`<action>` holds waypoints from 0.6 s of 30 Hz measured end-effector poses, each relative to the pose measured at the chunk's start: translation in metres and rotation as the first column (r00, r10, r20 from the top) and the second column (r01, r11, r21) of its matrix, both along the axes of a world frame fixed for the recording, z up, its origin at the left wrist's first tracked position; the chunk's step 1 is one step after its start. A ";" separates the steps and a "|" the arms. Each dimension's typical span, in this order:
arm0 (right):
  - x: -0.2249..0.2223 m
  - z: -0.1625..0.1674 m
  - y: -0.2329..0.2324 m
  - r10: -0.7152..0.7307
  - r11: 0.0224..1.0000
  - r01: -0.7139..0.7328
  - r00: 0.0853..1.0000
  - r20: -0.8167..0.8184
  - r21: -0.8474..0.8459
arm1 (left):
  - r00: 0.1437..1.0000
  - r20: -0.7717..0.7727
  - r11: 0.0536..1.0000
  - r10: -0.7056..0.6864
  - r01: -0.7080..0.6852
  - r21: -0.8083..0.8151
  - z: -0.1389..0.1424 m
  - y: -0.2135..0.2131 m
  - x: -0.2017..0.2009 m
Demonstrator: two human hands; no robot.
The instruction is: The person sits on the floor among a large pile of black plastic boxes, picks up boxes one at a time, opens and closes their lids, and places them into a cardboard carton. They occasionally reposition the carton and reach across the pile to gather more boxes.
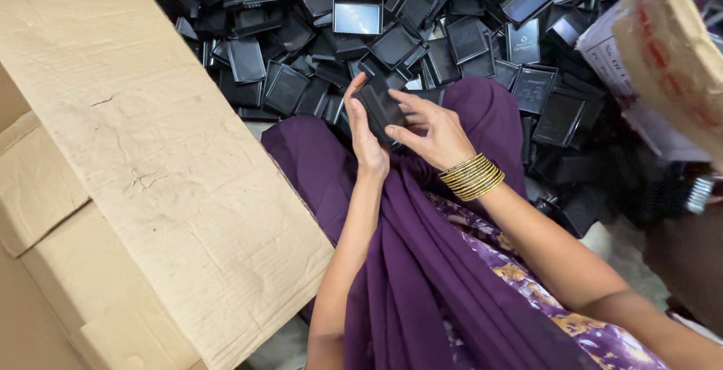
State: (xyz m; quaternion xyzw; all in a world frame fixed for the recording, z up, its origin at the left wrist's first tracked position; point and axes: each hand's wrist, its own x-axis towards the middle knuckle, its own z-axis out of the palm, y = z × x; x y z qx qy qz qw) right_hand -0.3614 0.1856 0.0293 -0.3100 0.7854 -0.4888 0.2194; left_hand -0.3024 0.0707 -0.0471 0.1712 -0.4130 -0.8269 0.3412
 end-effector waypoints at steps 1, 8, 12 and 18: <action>0.001 0.001 0.000 -0.002 1.000 0.002 1.000 -0.019 0.008 | 1.000 0.005 0.999 0.015 -0.015 -0.028 0.002 0.000 -0.001; -0.003 -0.005 0.000 0.090 0.992 -0.090 0.996 -0.001 -0.092 | 0.993 -0.092 0.996 -0.076 0.080 0.043 0.010 0.004 0.001; -0.009 -0.003 0.002 0.014 0.995 -0.006 0.997 0.081 -0.100 | 0.998 -0.061 0.998 0.024 -0.020 0.057 0.006 -0.005 -0.001; 0.007 0.017 0.014 0.142 0.989 -0.149 0.969 -0.201 -0.021 | 0.836 0.275 0.813 0.474 -0.295 -0.503 -0.002 -0.015 0.009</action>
